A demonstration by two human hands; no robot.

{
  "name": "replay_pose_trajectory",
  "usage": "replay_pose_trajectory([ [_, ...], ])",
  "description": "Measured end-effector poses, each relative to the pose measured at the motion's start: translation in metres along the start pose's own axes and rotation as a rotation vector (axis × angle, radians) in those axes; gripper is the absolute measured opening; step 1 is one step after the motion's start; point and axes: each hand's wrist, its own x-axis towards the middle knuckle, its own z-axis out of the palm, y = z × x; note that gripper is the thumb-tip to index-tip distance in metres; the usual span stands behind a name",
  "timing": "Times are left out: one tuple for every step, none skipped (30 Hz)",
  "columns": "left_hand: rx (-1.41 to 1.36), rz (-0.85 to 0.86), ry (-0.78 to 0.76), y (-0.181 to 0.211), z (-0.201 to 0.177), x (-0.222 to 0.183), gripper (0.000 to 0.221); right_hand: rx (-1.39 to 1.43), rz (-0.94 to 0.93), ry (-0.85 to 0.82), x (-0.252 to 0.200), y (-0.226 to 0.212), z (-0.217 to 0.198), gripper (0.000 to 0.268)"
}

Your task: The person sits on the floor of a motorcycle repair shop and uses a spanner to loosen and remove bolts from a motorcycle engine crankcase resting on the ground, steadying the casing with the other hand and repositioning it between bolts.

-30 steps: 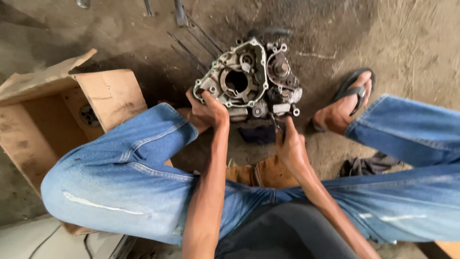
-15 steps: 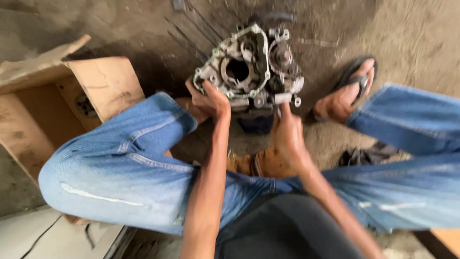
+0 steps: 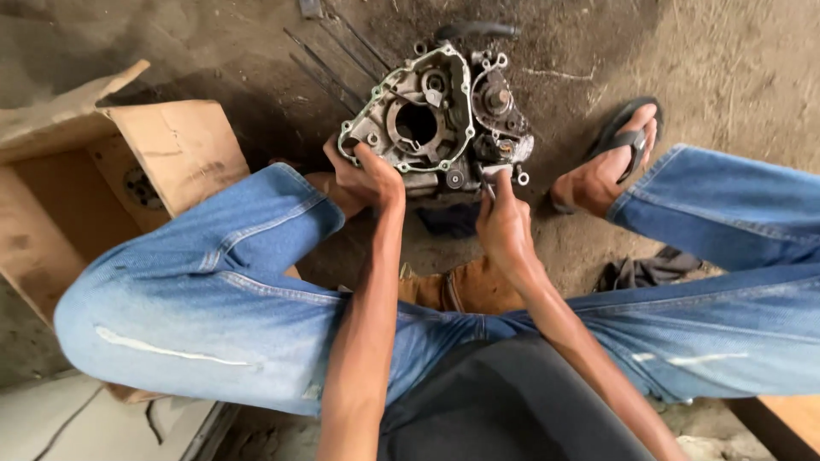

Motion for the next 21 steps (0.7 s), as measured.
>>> replay_pose_trajectory([
  [0.003,0.004,-0.008,-0.011,-0.006,-0.002,0.038,0.004,0.007,0.005,-0.018,0.009,-0.003,0.019],
  [-0.013,0.071,0.005,-0.018,-0.001,-0.001,0.038,-0.065,-0.005,-0.051,-0.023,0.018,-0.008,0.023],
  [-0.028,0.139,0.018,-0.026,0.003,0.001,0.038,-0.135,-0.015,-0.105,-0.028,0.027,-0.013,0.027],
  [-0.033,0.139,0.024,-0.023,0.007,0.006,0.038,-0.136,-0.022,-0.104,-0.029,0.036,-0.017,0.027],
  [-0.013,0.115,0.025,-0.021,0.011,0.011,0.039,-0.123,-0.019,-0.092,-0.03,0.045,-0.021,0.028],
  [0.027,0.082,0.01,-0.024,0.005,0.009,0.039,-0.11,0.009,-0.09,-0.046,0.056,-0.024,0.029],
  [0.043,0.073,0.0,-0.027,0.0,0.01,0.039,-0.112,0.028,-0.099,-0.047,0.025,-0.036,0.029],
  [0.014,-0.006,-0.04,-0.028,0.002,0.014,0.043,-0.109,0.104,-0.099,-0.041,-0.006,-0.049,0.028],
  [-0.016,-0.085,-0.081,-0.027,0.002,0.018,0.047,-0.107,0.18,-0.099,-0.034,-0.039,-0.062,0.029],
  [-0.024,-0.083,-0.077,-0.022,0.002,0.017,0.047,-0.108,0.172,-0.095,-0.034,-0.031,-0.058,0.029],
  [0.009,-0.072,-0.044,-0.017,0.001,0.016,0.044,-0.07,-0.041,-0.045,-0.034,-0.024,-0.055,0.031],
  [0.041,-0.059,-0.015,-0.012,0.001,0.015,0.042,-0.031,-0.254,0.007,-0.034,-0.017,-0.051,0.033],
  [0.031,-0.055,-0.015,-0.012,0.005,0.018,0.042,-0.032,-0.261,0.015,-0.028,-0.021,-0.047,0.033],
  [0.003,-0.046,-0.017,-0.014,0.004,0.017,0.042,-0.088,-0.177,-0.041,-0.026,-0.023,-0.044,0.035],
  [-0.024,-0.037,-0.019,-0.018,0.004,0.016,0.041,-0.143,-0.093,-0.097,-0.024,-0.025,-0.041,0.036],
  [-0.018,-0.042,-0.02,-0.015,0.002,0.016,0.041,-0.145,-0.088,-0.103,-0.027,-0.025,-0.041,0.036],
  [0.028,-0.047,-0.039,-0.013,-0.001,0.017,0.041,-0.179,-0.191,-0.069,-0.03,-0.025,-0.042,0.034],
  [0.072,-0.053,-0.056,-0.009,-0.002,0.018,0.042,-0.213,-0.297,-0.036,-0.031,-0.026,-0.043,0.033],
  [0.074,-0.059,-0.054,-0.011,-0.002,0.016,0.042,-0.217,-0.296,-0.042,-0.033,-0.016,-0.04,0.033],
  [0.053,-0.052,-0.036,-0.012,0.0,0.017,0.04,-0.21,-0.234,-0.045,-0.03,-0.007,-0.035,0.036],
  [0.032,-0.045,-0.019,-0.012,0.002,0.018,0.038,-0.202,-0.172,-0.049,-0.028,0.002,-0.031,0.039],
])
